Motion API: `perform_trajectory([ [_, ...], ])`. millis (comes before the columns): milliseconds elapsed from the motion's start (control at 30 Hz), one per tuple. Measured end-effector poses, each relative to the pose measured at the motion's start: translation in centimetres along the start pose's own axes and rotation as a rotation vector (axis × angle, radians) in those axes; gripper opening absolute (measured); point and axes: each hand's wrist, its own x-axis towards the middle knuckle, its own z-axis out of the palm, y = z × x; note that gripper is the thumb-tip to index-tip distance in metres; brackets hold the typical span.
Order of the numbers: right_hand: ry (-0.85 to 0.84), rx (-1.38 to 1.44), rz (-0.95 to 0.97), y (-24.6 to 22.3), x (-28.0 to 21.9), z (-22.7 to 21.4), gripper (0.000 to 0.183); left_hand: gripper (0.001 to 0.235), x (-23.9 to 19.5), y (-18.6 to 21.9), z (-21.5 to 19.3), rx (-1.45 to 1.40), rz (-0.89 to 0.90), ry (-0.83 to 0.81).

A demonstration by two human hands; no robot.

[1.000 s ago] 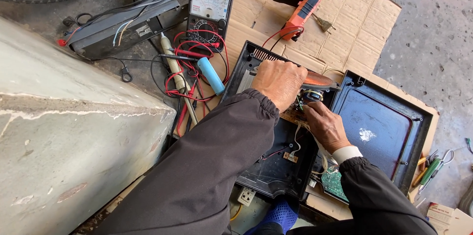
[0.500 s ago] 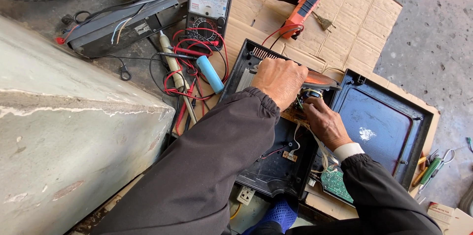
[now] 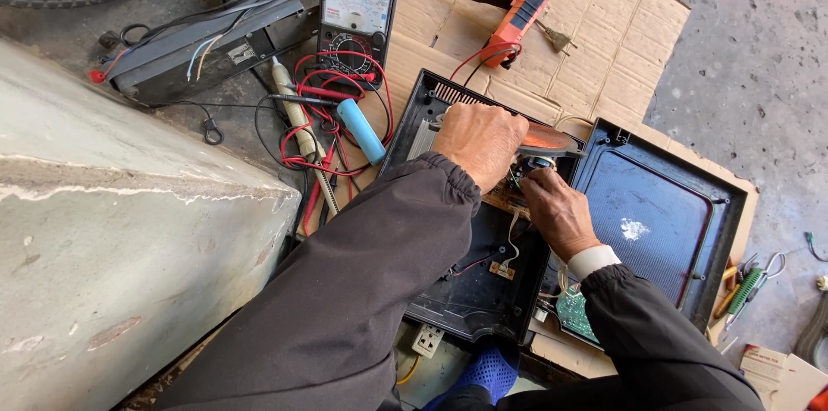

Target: The person uses a power drill to remove screws from a circular copper coil component, then places the coil into an open electronic device chassis. The person then picks up the device's screen panel and sets it aside.

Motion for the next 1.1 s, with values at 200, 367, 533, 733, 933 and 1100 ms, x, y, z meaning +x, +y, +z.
perform_trajectory([
  [200,-0.025,0.143,0.203,-2.6,-0.2,-2.1,0.014,0.021,-0.4,0.2,-1.6,0.026,0.009,-0.028],
  [367,-0.008,0.319,0.543,-5.5,-2.7,-2.6,0.023,0.023,-0.7,0.2,-2.6,0.041,0.02,-0.064],
  [533,-0.038,0.234,0.486,-6.7,-2.2,-2.9,0.031,0.017,-1.1,0.3,-3.0,0.027,0.014,-0.071],
  [733,-0.097,0.183,0.505,-6.3,-2.4,-1.5,0.034,0.019,-0.8,0.1,-2.7,0.0,-0.002,-0.09],
  [933,-0.122,0.209,0.519,-6.5,-2.3,-2.1,0.036,0.024,-1.0,0.4,-2.5,0.025,-0.014,-0.115],
  [1100,-0.174,0.199,0.514,-6.3,-1.5,-2.6,0.035,0.026,-0.9,0.3,-2.7,0.032,-0.013,-0.112],
])
